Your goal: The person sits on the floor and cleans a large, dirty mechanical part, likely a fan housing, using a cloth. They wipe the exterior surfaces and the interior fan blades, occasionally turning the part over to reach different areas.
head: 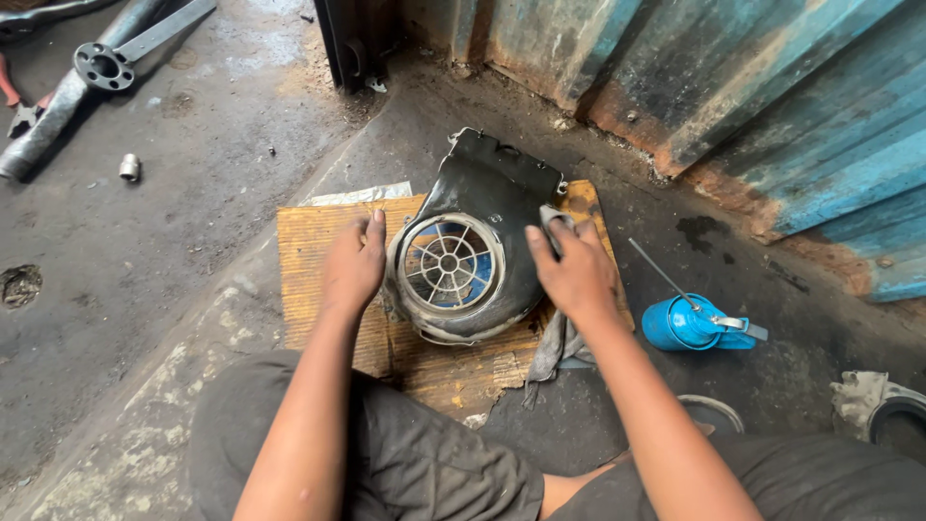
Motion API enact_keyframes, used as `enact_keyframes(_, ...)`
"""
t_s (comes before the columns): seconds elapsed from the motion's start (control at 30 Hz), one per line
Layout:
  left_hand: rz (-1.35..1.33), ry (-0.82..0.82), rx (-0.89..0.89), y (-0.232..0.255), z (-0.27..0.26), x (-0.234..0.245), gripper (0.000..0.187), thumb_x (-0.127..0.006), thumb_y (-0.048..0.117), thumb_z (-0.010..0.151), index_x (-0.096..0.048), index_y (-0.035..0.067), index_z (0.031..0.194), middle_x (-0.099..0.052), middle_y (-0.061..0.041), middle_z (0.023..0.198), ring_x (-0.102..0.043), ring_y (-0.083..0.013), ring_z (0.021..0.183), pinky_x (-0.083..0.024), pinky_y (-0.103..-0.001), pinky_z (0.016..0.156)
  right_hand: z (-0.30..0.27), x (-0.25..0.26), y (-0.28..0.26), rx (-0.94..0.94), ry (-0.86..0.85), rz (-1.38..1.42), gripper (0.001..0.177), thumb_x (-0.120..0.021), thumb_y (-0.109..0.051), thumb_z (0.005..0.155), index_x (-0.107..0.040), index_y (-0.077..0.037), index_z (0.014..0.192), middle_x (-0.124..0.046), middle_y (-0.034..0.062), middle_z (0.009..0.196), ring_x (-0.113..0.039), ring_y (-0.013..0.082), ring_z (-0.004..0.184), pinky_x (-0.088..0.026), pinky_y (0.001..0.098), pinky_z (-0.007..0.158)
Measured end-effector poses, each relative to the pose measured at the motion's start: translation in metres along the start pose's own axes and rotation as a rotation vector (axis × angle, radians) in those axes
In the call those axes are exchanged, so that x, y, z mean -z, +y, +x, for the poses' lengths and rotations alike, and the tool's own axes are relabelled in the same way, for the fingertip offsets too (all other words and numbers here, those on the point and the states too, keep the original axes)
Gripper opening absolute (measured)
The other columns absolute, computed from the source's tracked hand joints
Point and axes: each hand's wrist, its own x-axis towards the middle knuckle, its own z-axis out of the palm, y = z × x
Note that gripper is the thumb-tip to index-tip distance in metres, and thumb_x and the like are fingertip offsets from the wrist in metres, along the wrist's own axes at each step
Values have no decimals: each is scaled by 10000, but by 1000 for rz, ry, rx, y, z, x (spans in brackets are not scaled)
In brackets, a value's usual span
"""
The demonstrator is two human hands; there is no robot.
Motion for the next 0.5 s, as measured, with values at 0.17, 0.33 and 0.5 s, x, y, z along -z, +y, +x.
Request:
enact_keyframes(0.17,-290,-203,50,-29,13,-50,821,-304,651,1056,-666,-71,1200,-647,-353,1237,-596,-447,1214,-416,-446,1062,12,-20,-29,-15,13,-55,691,-539,-680,929,-696,-140,1331,-308,200,1590,-246,465,1447,-147,658,1177)
enact_keyframes(0.33,-485,-123,-21,-12,8,-47,780,-259,604,1058,-626,-70,1197,-661,-320,1221,-610,-428,1178,-422,-429,1030,45,-39,5,97,-90,19,738,-460,-689,936,-650,-112,1355,-68,77,1728,-43,420,1550,18,636,1180)
enact_keyframes(0.5,-358,-75,70,3,0,-39,732,-278,559,1041,-676,-55,1018,-699,-295,998,-656,-404,958,-471,-444,917,70,-46,23,169,-211,-6,749,-379,-699,965,-612,-141,1406,-83,25,1736,-52,388,1572,4,592,1211)
